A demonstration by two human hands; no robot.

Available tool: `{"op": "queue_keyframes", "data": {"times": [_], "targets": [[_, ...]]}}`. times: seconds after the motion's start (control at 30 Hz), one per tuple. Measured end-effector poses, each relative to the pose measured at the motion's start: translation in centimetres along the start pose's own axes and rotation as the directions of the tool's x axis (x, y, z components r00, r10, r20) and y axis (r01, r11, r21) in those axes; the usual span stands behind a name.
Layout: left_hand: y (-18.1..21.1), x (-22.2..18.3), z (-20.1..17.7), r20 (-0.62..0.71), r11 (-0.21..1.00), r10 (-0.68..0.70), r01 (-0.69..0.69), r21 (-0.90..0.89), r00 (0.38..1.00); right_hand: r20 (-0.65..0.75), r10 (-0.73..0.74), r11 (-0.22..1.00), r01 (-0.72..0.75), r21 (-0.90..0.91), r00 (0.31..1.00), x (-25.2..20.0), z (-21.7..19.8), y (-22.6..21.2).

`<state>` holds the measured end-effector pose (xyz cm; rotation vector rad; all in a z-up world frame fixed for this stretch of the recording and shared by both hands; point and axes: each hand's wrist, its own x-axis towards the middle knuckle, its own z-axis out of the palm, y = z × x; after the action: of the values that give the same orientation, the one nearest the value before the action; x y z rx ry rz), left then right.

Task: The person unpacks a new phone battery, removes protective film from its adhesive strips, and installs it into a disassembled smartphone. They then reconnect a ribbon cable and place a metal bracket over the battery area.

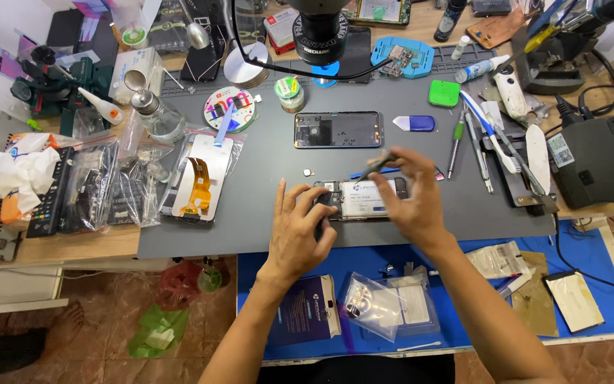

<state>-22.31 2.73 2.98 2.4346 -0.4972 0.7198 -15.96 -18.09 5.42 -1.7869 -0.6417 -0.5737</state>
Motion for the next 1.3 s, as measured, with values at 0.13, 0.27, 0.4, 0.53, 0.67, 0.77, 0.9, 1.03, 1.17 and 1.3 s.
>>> {"op": "queue_keyframes", "data": {"times": [0.13, 0.27, 0.4, 0.53, 0.67, 0.77, 0.9, 1.03, 1.17, 1.3], "targets": [[-3.2, 1.2, 0.3, -0.024, 0.983, -0.085, 0.08, -0.166, 0.996, -0.082, -0.05, 0.993, 0.041, -0.11, 0.995, -0.6, -3.8, 1.4], [-6.3, 3.5, 0.0, 0.028, 0.977, -0.182, 0.184, -0.109, 0.983, -0.18, -0.044, 0.974, 0.002, -0.229, 0.983, -2.2, -5.9, 3.7], [-7.2, 4.9, 0.1, 0.171, 0.968, -0.205, 0.226, -0.112, 0.964, -0.199, -0.029, 0.952, -0.034, -0.304, 0.98, -2.7, -6.8, 4.1], [-7.3, 4.7, 0.3, 0.218, 0.896, -0.35, 0.393, -0.206, 0.911, -0.096, 0.01, 0.883, -0.054, -0.467, 0.995, -1.7, -7.9, 2.9], [-3.9, 3.9, -0.9, 0.353, 0.558, -0.566, 0.661, -0.501, 0.745, 0.022, 0.033, 0.674, -0.006, -0.739, 0.999, -2.1, -8.3, 3.7], [-1.6, 2.9, -1.2, 0.365, 0.433, -0.603, 0.675, -0.597, 0.709, 0.029, 0.0, 0.692, 0.021, -0.721, 1.0, -1.4, -7.3, 2.2], [0.4, 2.2, -0.6, 0.286, 0.478, -0.609, 0.63, -0.612, 0.74, 0.128, 0.259, 0.951, -0.23, -0.205, 0.957, 0.8, -2.9, -2.6], [0.5, 1.8, 0.3, 0.263, 0.477, -0.63, 0.631, -0.612, 0.731, 0.252, 0.272, 0.961, -0.247, -0.127, 0.929, 1.4, -0.1, -2.7], [0.4, 1.3, -0.1, 0.199, 0.554, -0.602, 0.584, -0.594, 0.773, 0.356, 0.323, 0.946, -0.283, -0.16, 0.877, 2.0, 0.7, -2.7], [0.5, 1.6, -1.8, -0.014, 0.774, -0.482, 0.418, -0.476, 0.876, 0.495, 0.384, 0.912, -0.24, -0.331, 0.78, 3.2, 0.5, -2.4]]}}
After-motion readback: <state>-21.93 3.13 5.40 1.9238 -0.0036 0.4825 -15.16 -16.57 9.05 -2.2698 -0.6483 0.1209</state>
